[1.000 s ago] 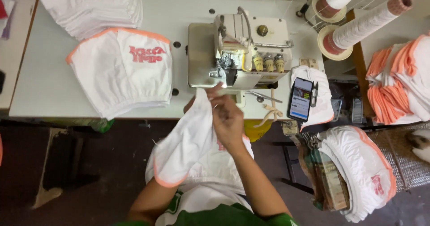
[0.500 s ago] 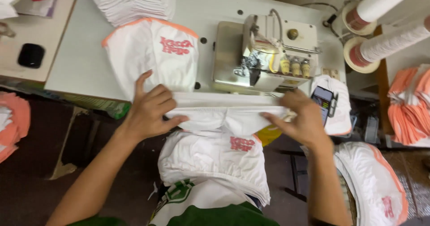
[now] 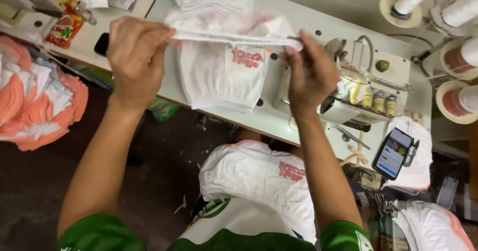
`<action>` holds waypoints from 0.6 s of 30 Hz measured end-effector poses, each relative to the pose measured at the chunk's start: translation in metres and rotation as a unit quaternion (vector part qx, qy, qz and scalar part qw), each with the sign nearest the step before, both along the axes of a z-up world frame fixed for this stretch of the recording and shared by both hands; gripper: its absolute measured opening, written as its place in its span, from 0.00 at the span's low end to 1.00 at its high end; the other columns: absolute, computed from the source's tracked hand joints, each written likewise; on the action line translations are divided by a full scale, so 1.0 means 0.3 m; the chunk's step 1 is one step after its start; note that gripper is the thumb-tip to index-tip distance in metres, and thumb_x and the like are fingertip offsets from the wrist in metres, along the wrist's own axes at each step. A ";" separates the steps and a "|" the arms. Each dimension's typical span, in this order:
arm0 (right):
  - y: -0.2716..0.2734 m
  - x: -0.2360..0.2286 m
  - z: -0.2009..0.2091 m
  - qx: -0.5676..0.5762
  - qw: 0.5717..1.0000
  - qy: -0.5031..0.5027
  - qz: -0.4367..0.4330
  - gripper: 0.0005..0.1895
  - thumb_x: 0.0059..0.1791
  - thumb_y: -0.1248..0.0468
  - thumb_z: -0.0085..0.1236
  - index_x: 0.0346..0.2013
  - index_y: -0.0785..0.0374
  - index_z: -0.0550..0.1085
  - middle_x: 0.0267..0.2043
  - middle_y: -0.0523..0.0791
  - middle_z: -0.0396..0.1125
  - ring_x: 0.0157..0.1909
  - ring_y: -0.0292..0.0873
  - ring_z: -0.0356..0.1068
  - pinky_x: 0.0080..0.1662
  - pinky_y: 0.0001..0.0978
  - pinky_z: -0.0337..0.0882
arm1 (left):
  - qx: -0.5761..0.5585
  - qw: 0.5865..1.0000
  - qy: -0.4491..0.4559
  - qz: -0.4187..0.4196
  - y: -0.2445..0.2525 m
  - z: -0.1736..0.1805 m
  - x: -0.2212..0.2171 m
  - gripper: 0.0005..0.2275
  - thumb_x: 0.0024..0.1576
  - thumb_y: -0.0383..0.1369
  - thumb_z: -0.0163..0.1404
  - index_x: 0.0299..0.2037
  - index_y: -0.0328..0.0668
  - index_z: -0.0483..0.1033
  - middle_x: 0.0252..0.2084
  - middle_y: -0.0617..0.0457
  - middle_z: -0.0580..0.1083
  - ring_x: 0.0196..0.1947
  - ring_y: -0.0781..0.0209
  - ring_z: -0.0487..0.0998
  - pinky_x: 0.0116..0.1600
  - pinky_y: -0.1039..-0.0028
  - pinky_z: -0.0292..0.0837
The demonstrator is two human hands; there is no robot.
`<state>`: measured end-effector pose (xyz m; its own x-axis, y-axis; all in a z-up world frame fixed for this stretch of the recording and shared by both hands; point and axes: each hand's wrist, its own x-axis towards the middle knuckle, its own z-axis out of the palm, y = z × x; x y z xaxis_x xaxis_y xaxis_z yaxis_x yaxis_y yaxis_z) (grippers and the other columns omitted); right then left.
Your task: A person is inspecting and sorting white garments at a sewing workstation, occasionally checking a smartphone.
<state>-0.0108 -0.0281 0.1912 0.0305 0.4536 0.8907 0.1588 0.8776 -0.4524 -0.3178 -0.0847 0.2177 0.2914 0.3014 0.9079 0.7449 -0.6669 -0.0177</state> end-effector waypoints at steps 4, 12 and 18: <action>0.003 -0.057 -0.266 -0.050 0.993 -0.057 -0.086 0.09 0.50 0.75 0.65 0.45 0.64 0.79 0.46 0.51 0.75 0.46 0.50 0.76 0.46 0.37 0.75 | -0.101 0.988 -0.109 0.049 0.038 -0.328 -0.039 0.03 0.62 0.19 0.59 0.39 0.33 0.79 0.40 0.48 0.78 0.42 0.48 0.79 0.53 0.60 0.67; -0.226 0.118 -0.699 -0.310 0.937 -0.159 0.000 0.18 0.47 0.78 0.61 0.52 0.65 0.79 0.59 0.57 0.70 0.60 0.65 0.68 0.59 0.56 0.69 | -0.420 0.881 -0.208 0.068 -0.249 -0.773 0.106 0.10 0.55 0.20 0.60 0.47 0.32 0.80 0.63 0.32 0.69 0.61 0.27 0.70 0.64 0.42 0.63; -0.654 0.647 -0.773 -0.453 0.843 -0.281 -0.076 0.10 0.49 0.68 0.62 0.45 0.62 0.81 0.45 0.52 0.77 0.48 0.60 0.76 0.49 0.50 0.74 | -0.637 0.763 -0.104 -0.043 -0.623 -1.039 0.306 0.03 0.50 0.24 0.60 0.31 0.39 0.80 0.36 0.46 0.76 0.42 0.38 0.80 0.51 0.54 0.74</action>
